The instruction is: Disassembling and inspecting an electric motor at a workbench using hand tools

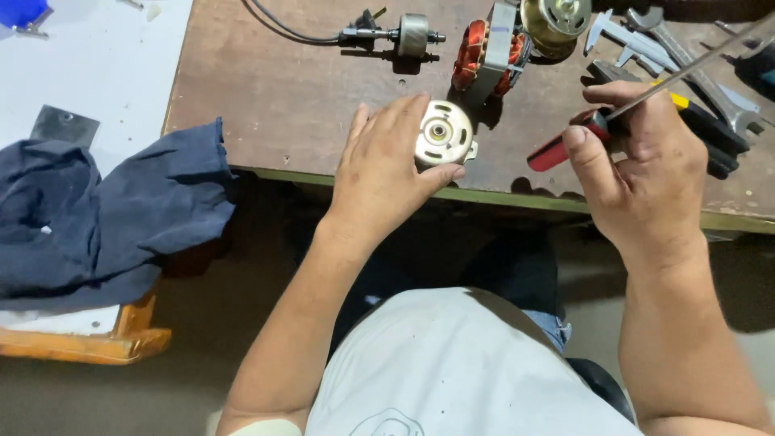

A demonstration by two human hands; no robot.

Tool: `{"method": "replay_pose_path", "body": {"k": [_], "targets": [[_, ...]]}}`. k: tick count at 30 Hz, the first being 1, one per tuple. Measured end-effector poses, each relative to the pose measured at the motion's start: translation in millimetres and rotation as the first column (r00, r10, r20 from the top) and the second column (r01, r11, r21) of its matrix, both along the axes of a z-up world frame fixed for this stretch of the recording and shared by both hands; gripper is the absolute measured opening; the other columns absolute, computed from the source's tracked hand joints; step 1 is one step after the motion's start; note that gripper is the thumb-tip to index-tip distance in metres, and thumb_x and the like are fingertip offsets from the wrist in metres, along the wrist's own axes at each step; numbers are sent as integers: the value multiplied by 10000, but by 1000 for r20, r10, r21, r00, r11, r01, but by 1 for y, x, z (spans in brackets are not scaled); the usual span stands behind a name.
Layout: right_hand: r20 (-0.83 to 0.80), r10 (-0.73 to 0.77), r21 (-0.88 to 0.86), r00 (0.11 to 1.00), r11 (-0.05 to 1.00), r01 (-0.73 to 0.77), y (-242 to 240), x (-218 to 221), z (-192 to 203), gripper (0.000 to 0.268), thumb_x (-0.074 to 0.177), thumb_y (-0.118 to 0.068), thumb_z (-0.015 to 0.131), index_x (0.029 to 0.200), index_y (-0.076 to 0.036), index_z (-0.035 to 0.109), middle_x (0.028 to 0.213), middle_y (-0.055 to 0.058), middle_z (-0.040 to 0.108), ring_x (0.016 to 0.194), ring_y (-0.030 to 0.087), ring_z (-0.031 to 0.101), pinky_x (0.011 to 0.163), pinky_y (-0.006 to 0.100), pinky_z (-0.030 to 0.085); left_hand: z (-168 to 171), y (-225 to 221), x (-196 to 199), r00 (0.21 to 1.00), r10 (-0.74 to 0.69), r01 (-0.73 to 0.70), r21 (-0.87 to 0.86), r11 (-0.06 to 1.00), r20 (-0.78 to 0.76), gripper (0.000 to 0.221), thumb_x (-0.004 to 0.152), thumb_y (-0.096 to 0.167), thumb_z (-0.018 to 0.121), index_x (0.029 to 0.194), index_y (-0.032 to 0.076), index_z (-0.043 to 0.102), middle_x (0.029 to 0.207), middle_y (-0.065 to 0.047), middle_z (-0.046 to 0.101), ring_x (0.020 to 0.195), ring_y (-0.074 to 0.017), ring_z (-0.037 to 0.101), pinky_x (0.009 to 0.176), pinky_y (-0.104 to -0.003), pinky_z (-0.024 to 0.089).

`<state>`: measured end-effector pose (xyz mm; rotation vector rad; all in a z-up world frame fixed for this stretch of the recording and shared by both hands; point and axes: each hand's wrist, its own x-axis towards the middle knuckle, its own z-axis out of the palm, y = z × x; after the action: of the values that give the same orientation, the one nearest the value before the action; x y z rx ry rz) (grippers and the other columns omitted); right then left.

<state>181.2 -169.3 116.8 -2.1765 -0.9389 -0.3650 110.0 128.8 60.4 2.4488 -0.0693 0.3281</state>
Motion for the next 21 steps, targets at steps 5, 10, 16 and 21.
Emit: {"method": "replay_pose_path", "body": {"k": [5,10,16,21], "targets": [[98,-201,-609,975,763,219,-44,23,23,439,1199,-294,774,1591,-101,812,1412,119,822,1340,347,728,941,492,602,-18,-9,5,975,128,-149,110,983,183,905,906,542,1038,1561,79,620,1502,-127,737,1415,-349,700,1360,-637,413],[166,-326,-798,931,510,321,-76,39,-6,552,1161,-418,761,1668,-201,794,1242,111,791,1109,368,769,741,526,609,-22,-9,8,981,129,-156,204,967,142,1144,871,699,1031,1672,29,563,1577,-161,696,1510,-359,634,1414,-598,337],[355,-252,-666,900,607,433,-94,51,-13,481,1194,-244,904,1659,-123,881,1360,168,831,1194,381,748,908,493,614,-19,-8,7,986,102,-122,152,981,134,1052,832,623,1071,1583,59,599,1531,-140,695,1474,-363,630,1417,-625,306],[339,-311,-666,888,587,460,-138,99,-37,611,1221,-253,868,1780,-13,810,1614,267,793,1402,467,714,1099,542,569,-19,-6,3,990,112,-125,158,980,89,1084,857,660,1054,1631,63,587,1594,-147,681,1540,-369,605,1433,-622,278]]}}
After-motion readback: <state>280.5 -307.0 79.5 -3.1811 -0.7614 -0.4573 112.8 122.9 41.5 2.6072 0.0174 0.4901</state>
